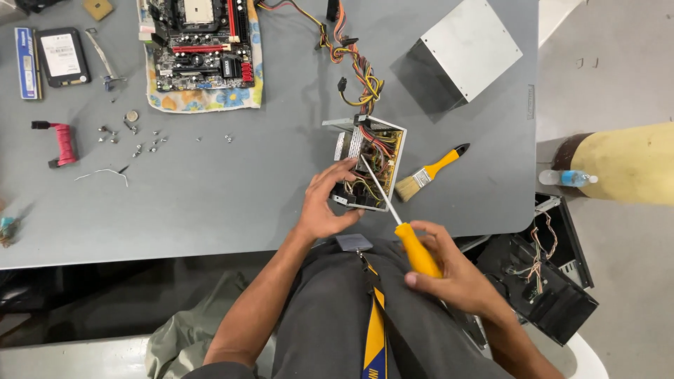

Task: Opening a computer power supply unit by unscrewing the case and then inspecting the internal components with a screwdriver and brush.

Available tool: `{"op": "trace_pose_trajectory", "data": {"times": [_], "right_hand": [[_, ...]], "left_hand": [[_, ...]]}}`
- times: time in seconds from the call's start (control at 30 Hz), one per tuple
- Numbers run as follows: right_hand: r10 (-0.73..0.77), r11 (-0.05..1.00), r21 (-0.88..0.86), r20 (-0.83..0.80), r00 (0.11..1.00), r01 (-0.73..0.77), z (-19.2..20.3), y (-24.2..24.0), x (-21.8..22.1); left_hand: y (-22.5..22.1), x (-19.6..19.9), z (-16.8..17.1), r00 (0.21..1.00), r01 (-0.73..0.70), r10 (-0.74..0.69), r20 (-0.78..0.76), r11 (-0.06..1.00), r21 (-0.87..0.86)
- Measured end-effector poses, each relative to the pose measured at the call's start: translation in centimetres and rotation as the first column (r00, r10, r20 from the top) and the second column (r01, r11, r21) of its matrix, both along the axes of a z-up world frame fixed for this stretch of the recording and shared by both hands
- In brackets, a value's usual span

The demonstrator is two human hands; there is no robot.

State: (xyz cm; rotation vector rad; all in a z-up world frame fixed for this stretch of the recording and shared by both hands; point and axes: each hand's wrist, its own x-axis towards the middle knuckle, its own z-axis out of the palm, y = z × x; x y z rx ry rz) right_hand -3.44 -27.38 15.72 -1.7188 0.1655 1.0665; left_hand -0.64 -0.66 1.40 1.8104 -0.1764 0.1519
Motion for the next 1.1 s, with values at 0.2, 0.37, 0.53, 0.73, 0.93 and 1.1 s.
{"op": "trace_pose_trajectory", "data": {"times": [0.2,0.37,0.53,0.73,0.93,1.1], "right_hand": [[0.349,0.866,-0.5,0.612,0.71,0.005,2.8,-1.7,1.7],[0.434,0.869,-0.495,0.783,0.446,0.024,7.3,-0.1,4.7],[0.637,0.683,-0.73,0.584,0.503,-0.017,8.7,1.4,6.7],[0.758,0.559,-0.827,0.482,0.439,-0.057,8.9,3.3,7.9],[0.776,0.513,-0.846,0.384,0.5,-0.145,10.7,4.9,10.9],[0.821,0.117,-0.962,-0.046,0.569,-0.247,12.8,7.0,13.4]], "left_hand": [[-0.1,0.0,0.2,1.0,0.006,-0.006,-0.013,1.0,-0.004],[-0.2,0.0,-0.1,1.0,0.004,-0.004,-0.004,1.0,0.016],[-0.4,-0.1,0.0,1.0,-0.01,0.011,-0.012,1.0,0.021],[-0.4,-0.1,-0.2,0.999,-0.034,0.034,0.017,0.999,0.016],[-0.2,-0.1,-0.1,0.999,-0.033,0.033,0.002,0.999,-0.012],[-0.3,0.0,-0.2,0.999,-0.027,0.027,0.023,1.0,0.011]]}}
